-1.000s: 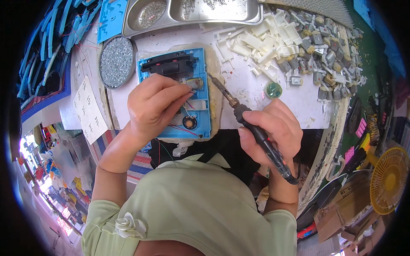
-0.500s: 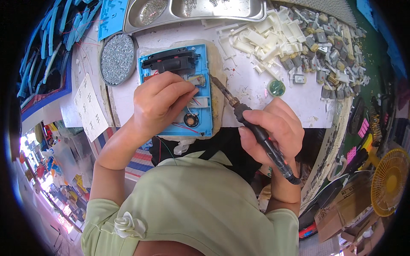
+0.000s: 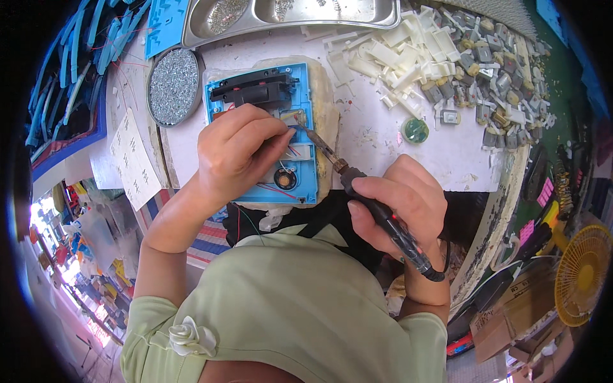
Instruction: Assembling an electronic device into a blue plastic shell, including soldering wires and using an electric screwdriver to fasten components.
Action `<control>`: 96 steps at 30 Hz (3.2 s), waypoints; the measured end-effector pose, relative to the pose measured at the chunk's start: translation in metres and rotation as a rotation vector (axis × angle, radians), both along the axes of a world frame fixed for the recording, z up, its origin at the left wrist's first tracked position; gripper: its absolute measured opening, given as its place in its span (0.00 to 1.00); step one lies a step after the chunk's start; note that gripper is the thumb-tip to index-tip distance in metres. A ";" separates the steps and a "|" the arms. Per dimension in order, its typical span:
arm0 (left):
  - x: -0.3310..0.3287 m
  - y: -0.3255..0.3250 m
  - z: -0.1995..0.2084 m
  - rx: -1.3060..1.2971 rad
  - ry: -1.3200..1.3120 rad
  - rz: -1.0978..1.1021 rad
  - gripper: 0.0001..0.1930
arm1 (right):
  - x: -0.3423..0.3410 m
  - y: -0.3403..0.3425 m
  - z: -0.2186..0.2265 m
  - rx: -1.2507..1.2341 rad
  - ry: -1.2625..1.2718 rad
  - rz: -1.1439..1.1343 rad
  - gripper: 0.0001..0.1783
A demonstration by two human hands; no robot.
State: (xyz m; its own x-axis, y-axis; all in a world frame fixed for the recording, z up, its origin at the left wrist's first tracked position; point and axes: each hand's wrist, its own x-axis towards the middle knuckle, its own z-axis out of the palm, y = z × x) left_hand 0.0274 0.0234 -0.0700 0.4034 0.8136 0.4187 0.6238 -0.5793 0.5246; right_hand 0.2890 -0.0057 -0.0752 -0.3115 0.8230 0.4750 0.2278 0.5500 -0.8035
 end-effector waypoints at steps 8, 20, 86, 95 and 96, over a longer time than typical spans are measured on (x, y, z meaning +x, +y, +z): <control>0.000 0.001 -0.002 0.028 0.020 0.003 0.11 | -0.002 0.001 -0.001 0.007 0.007 0.010 0.16; 0.001 0.000 -0.005 0.051 0.020 0.019 0.11 | -0.006 0.000 0.006 0.083 -0.145 0.028 0.24; -0.047 -0.008 0.004 -0.168 -0.173 -0.169 0.12 | 0.003 0.007 0.010 0.149 -0.045 -0.034 0.16; -0.038 -0.019 0.020 -0.513 -0.457 0.205 0.07 | -0.019 0.013 0.012 0.105 0.053 -0.045 0.18; -0.039 -0.018 0.018 -0.513 -0.446 0.223 0.07 | -0.023 0.014 0.013 0.075 0.064 -0.055 0.19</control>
State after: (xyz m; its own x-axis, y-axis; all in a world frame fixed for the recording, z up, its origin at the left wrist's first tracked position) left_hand -0.0119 0.0054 -0.0523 0.0836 0.9954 0.0472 0.3613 -0.0744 0.9295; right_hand 0.2664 0.0082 -0.0627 -0.2338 0.7994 0.5534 0.2092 0.5972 -0.7743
